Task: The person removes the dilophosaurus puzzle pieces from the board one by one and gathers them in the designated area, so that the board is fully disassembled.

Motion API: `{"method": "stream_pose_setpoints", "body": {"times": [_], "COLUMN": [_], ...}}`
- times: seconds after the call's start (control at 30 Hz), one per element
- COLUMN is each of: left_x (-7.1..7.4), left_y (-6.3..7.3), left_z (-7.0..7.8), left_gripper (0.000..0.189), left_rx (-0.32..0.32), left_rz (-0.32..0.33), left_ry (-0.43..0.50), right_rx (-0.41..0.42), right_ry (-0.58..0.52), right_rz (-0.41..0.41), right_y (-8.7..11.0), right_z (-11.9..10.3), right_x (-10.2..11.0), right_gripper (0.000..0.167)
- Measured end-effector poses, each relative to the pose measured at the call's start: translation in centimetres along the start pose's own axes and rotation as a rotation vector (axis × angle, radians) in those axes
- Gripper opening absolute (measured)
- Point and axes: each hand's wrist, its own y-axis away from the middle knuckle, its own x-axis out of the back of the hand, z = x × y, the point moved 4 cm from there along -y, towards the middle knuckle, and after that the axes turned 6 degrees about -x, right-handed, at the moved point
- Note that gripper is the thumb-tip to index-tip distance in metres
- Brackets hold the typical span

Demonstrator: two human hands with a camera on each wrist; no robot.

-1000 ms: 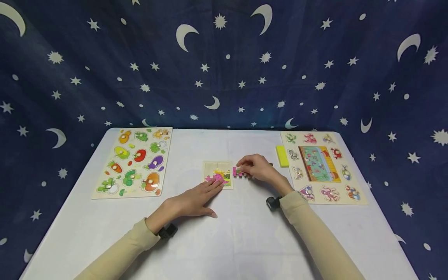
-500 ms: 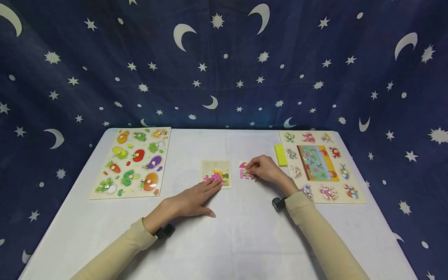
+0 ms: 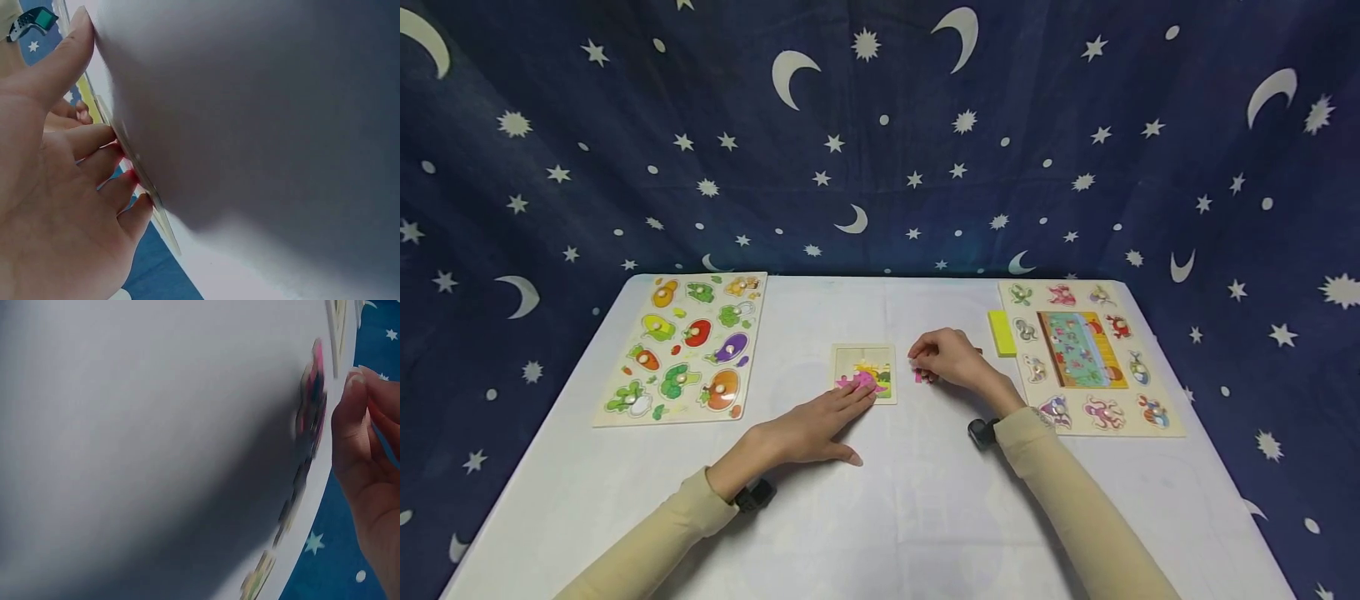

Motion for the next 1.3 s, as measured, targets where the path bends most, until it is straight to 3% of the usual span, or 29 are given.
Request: {"method": "stream_pose_setpoints", "body": {"times": [0.37, 0.87, 1.3], "left_x": [-0.1, 0.2, 0.1], "left_y": [-0.1, -0.2, 0.1], "left_z": [0.0, 0.4, 0.2], "left_gripper": [0.095, 0.093, 0.094], "left_rx": [0.024, -0.002, 0.035], "left_rz": [-0.015, 0.000, 0.005], "left_ry": [0.014, 0.017, -0.017], "right_rx": [0.005, 0.043, 0.047], "right_ry": [-0.044, -0.127, -0.053], "right_rz": [-0.074, -0.176, -0.193], "right_y": [-1.8, -3.3, -3.5], "right_z": [-1.7, -3.2, -4.0], "right_x": [-2.3, -4.1, -4.3], "right_gripper": [0.015, 0.018, 0.022]}}
